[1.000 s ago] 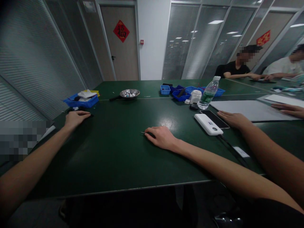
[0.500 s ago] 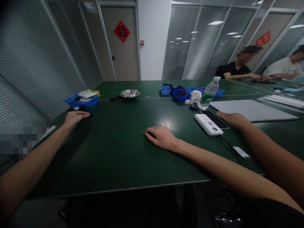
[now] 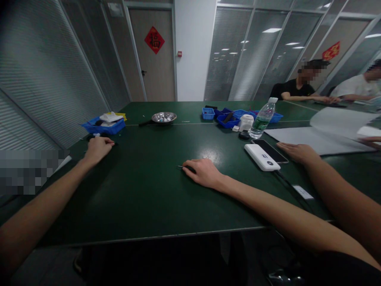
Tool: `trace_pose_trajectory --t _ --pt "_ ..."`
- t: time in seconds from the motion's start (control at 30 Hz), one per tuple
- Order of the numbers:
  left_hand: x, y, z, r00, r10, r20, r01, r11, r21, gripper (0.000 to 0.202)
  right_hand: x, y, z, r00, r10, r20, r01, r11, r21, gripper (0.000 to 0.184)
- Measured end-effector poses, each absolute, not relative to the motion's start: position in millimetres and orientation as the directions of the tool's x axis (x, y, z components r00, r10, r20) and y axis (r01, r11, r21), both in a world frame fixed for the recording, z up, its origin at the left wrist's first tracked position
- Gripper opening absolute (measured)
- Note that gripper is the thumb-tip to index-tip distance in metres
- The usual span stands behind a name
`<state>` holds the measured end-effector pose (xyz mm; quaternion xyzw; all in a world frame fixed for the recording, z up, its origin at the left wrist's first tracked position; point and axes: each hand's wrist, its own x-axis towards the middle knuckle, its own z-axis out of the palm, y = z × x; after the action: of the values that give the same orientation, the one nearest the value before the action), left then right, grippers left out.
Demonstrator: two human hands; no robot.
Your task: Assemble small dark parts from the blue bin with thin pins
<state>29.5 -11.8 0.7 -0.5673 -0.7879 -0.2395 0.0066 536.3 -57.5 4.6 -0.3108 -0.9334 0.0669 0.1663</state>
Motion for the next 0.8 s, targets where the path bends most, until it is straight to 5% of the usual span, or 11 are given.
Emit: trace_pose_trajectory --t 0.23,0.4,0.53,0.7,0.8 --pt "58.5 -18.8 -1.3 -0.159 0.965 0.207 0.967 0.194 -0.165 0.034 537.1 -55.7 2.2 -0.757 0.594 0.273 0.557 0.804 -0.206 0.035" --pt "76.0 -25.5 0.6 -0.075 0.957 0.282 0.935 0.166 -0.315 0.039 537.0 -55.3 1.9 -0.756 0.596 0.271 0.56 0.803 -0.202 0.034" --pt "58.2 -21.5 -1.9 -0.138 0.934 0.331 0.966 0.2 -0.162 0.045 537.2 -54.7 1.5 -0.755 0.598 0.269 0.562 0.802 -0.205 0.034" --pt "28.6 -10.3 -4.5 -0.43 0.856 0.288 0.877 0.321 0.357 0.033 537.7 -54.6 2.2 -0.757 0.598 0.263 0.559 0.801 -0.214 0.034" --pt "22.2 -6.2 -5.8 -0.524 0.829 0.195 0.768 0.36 0.53 0.034 537.9 -54.9 2.8 -0.758 0.598 0.26 0.554 0.801 -0.226 0.034"
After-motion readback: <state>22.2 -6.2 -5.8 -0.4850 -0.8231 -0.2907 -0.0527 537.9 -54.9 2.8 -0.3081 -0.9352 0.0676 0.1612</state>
